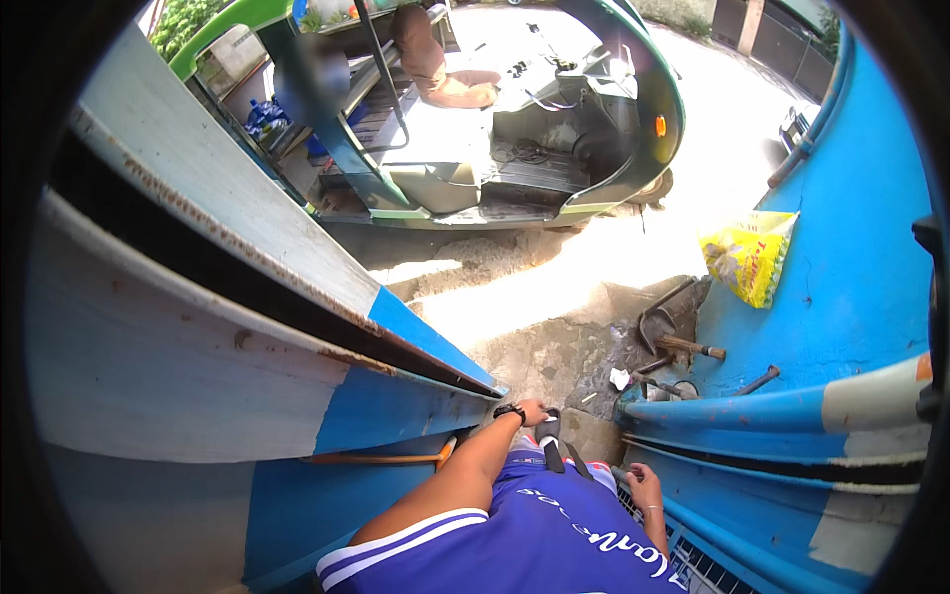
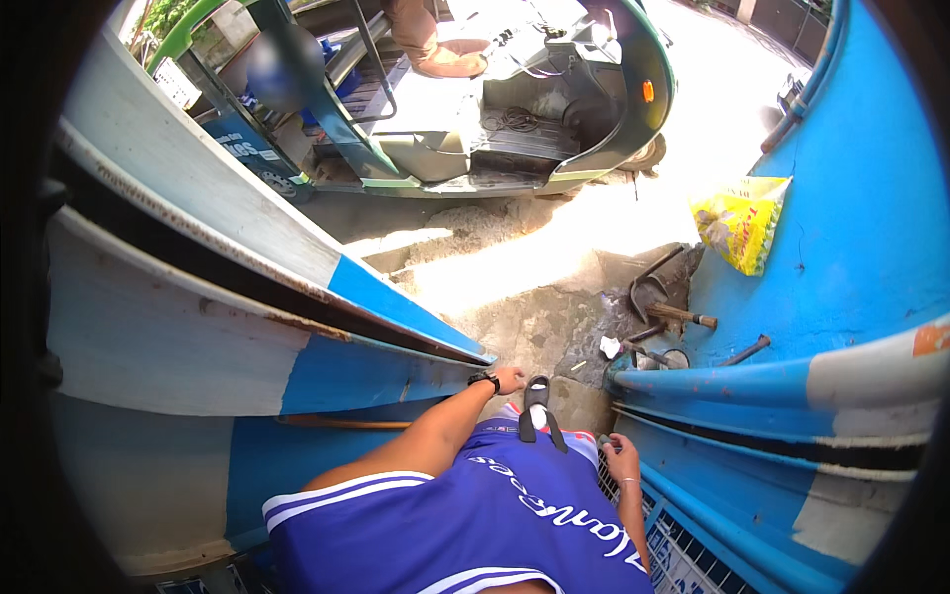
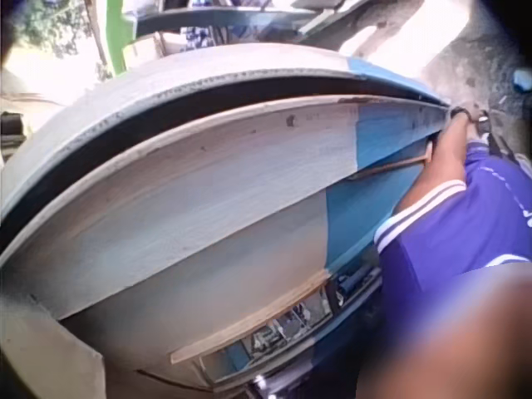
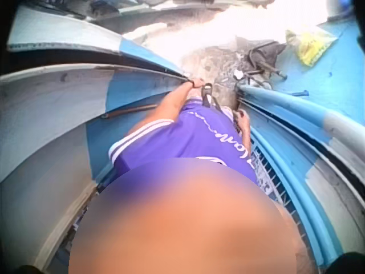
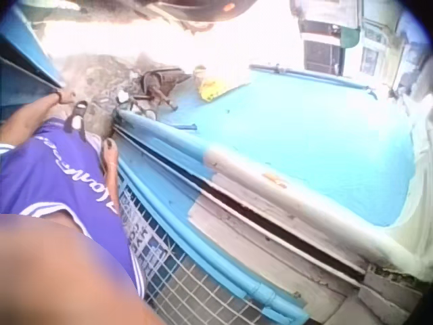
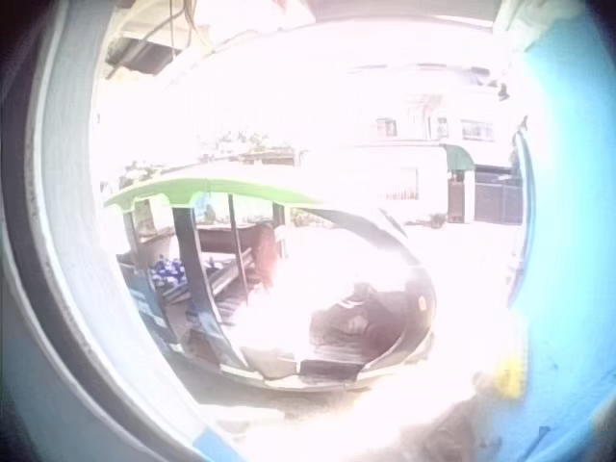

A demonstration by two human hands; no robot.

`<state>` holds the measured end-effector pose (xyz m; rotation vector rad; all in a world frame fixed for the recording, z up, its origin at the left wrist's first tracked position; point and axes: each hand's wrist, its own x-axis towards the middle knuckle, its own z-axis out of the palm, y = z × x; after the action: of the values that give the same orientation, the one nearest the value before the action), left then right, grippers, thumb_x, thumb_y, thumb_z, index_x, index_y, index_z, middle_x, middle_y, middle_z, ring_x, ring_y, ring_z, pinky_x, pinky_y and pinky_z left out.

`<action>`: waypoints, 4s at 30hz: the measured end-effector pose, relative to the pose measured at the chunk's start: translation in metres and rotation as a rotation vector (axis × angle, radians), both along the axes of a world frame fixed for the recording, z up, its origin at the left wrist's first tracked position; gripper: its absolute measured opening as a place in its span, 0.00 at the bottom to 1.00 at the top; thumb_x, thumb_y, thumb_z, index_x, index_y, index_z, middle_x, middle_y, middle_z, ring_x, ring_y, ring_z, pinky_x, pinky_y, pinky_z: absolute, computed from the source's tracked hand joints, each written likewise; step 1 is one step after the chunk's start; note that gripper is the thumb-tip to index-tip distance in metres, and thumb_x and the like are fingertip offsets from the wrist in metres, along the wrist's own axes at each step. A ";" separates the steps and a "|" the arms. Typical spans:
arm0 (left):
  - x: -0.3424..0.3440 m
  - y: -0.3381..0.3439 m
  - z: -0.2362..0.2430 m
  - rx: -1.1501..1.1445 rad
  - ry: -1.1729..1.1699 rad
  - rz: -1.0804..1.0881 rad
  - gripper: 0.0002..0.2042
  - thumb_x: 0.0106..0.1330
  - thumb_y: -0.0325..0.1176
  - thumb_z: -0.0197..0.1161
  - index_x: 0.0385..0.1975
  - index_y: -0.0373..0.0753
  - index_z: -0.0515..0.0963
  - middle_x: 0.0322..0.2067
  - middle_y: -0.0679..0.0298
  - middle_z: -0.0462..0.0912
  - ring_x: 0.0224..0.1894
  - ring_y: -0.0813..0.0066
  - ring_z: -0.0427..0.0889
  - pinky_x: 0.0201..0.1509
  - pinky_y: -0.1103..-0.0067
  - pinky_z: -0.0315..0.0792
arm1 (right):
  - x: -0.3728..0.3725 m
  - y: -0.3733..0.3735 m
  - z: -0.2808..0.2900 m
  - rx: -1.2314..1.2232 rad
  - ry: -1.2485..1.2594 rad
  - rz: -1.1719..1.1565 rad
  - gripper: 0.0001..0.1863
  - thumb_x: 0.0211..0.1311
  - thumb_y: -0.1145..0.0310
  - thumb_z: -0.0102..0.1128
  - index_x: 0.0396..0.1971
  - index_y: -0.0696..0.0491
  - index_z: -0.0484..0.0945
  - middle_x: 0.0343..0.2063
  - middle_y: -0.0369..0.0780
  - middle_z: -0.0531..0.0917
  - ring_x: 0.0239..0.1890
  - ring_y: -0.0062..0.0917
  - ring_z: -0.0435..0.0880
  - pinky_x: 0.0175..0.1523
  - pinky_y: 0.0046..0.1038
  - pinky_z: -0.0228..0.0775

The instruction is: The person walks from a water bottling area to the back of a shop, picks up a mop, and mops the tiled floor around large water tanks and stacked supplies. They then rinse the mop in a sink.

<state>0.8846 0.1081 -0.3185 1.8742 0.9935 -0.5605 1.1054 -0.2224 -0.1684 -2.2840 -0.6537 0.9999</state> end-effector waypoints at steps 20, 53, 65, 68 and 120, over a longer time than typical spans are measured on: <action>0.017 0.315 0.042 -0.030 0.186 0.328 0.26 0.67 0.51 0.61 0.61 0.43 0.76 0.63 0.53 0.76 0.64 0.56 0.75 0.67 0.64 0.69 | 0.258 0.451 -0.044 -0.221 -0.077 0.869 0.22 0.57 0.61 0.67 0.49 0.57 0.83 0.43 0.48 0.88 0.47 0.41 0.87 0.55 0.37 0.78; -0.384 0.686 -0.018 -0.024 0.139 1.200 0.24 0.68 0.48 0.62 0.59 0.41 0.78 0.55 0.50 0.82 0.56 0.55 0.82 0.60 0.66 0.74 | -0.271 1.259 0.038 -0.038 0.037 1.664 0.20 0.62 0.63 0.66 0.53 0.54 0.80 0.45 0.46 0.86 0.46 0.37 0.87 0.52 0.37 0.78; -0.554 0.877 0.057 -0.157 -0.640 2.131 0.18 0.69 0.34 0.62 0.59 0.42 0.77 0.40 0.67 0.82 0.38 0.81 0.79 0.36 0.82 0.74 | -0.521 1.407 0.096 0.095 0.289 1.596 0.19 0.68 0.61 0.61 0.56 0.53 0.79 0.46 0.45 0.85 0.49 0.33 0.85 0.54 0.33 0.77; -0.612 1.006 0.131 0.221 -0.676 1.752 0.18 0.74 0.34 0.62 0.60 0.35 0.74 0.53 0.58 0.82 0.55 0.69 0.81 0.57 0.74 0.76 | -0.555 1.434 0.096 0.101 0.270 1.376 0.18 0.65 0.66 0.60 0.53 0.55 0.81 0.45 0.47 0.86 0.48 0.36 0.86 0.54 0.36 0.77; -0.631 1.667 0.207 0.447 -0.340 0.756 0.47 0.50 0.55 0.76 0.66 0.34 0.64 0.59 0.47 0.73 0.55 0.47 0.79 0.57 0.59 0.74 | -0.694 2.075 0.044 0.884 -0.179 1.367 0.15 0.45 0.68 0.68 0.38 0.47 0.85 0.30 0.35 0.81 0.31 0.31 0.80 0.38 0.32 0.70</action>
<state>0.2533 1.7748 -0.1116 1.6919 1.5491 0.4444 0.4117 1.8529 -0.1241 -0.9466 -2.2921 0.6973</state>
